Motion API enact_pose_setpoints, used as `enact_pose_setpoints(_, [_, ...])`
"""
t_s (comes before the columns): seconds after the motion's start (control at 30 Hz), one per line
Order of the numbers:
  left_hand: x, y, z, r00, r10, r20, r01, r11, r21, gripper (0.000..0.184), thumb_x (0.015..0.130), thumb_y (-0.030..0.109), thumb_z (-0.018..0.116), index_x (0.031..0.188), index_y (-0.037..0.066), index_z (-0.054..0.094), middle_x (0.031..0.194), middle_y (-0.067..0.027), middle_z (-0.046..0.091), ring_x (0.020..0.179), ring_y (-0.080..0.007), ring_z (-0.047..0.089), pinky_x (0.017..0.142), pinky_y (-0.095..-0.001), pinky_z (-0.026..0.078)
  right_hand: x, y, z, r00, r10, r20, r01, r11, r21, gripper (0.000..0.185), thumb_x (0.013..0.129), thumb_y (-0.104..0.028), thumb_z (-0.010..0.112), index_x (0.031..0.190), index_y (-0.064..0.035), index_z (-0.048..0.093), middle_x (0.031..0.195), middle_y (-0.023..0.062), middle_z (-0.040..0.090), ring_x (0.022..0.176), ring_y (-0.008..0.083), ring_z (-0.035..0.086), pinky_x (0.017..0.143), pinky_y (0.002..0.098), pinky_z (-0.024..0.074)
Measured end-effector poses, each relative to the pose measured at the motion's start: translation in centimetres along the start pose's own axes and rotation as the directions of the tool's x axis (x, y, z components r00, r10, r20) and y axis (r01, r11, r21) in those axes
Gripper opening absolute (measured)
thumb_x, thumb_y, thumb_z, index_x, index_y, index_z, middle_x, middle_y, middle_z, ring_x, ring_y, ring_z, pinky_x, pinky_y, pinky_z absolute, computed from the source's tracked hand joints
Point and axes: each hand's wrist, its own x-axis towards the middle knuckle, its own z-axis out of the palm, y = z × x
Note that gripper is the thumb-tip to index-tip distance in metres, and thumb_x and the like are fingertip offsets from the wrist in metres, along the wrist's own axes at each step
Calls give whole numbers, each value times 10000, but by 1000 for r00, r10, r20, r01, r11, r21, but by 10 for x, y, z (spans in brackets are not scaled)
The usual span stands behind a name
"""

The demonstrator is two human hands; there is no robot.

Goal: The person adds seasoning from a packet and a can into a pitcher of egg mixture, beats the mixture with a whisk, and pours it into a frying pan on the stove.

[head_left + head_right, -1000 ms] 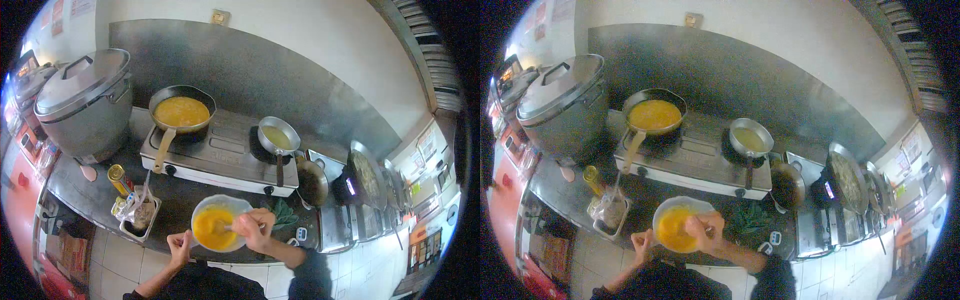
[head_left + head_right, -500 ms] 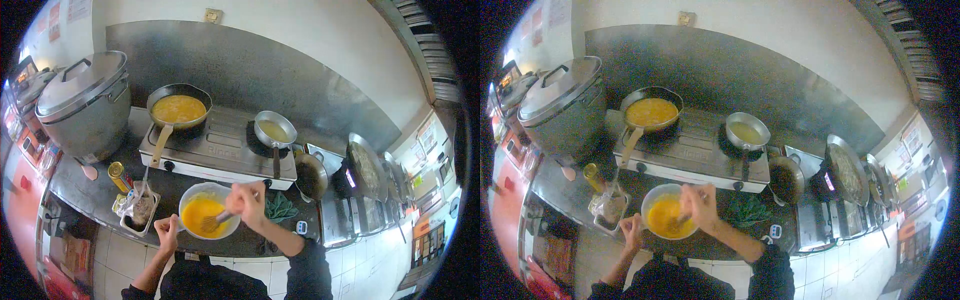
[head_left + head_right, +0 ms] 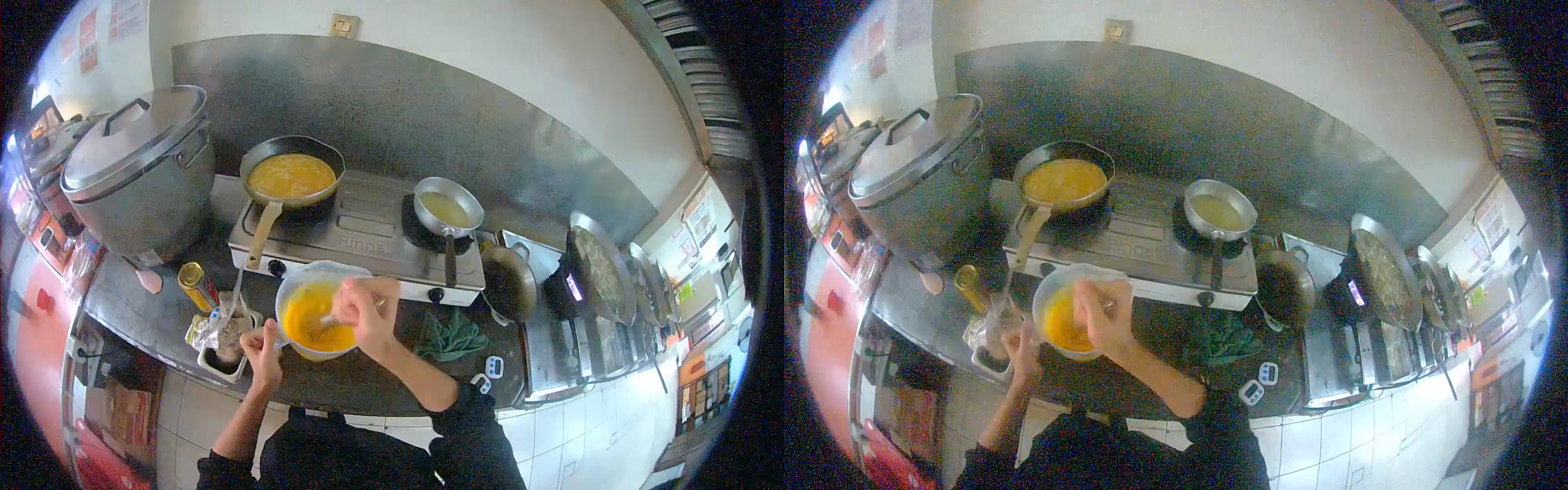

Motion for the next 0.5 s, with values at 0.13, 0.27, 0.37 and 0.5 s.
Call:
enact_pose_setpoints(0.13, [8,-21,-18,999,-28,-17,29,1000,5,350,830,314,663,822,100,387,641,24,413,479,-39,344,388,-208,274,16,-28,-10,964,263,37,-262,965,-26,444,910,-147,463,490,-72,340,454,-28,331,396,70,299,376,233,210])
enact_pose_setpoints(0.27, [-4,12,3,997,-47,57,50,997,-60,325,834,293,661,840,100,399,644,17,448,491,-46,377,414,-203,299,15,-8,15,993,-109,-52,91,956,-278,439,907,-143,471,483,-87,377,465,-27,402,395,56,350,376,214,254])
enact_pose_setpoints(0.37, [16,-8,-8,997,40,73,-41,999,10,322,831,288,666,847,103,402,636,24,443,478,-38,370,390,-201,282,10,-24,2,975,181,126,-153,967,-205,450,912,-165,485,479,-85,390,472,-19,425,409,55,373,375,216,259])
enact_pose_setpoints(0.5, [4,29,1,985,-171,12,171,982,-76,322,829,288,667,844,109,400,625,35,418,468,-34,352,374,-196,271,32,-23,-5,986,150,-73,-162,965,-204,411,921,-165,474,523,-70,438,478,-17,422,416,48,365,375,220,255])
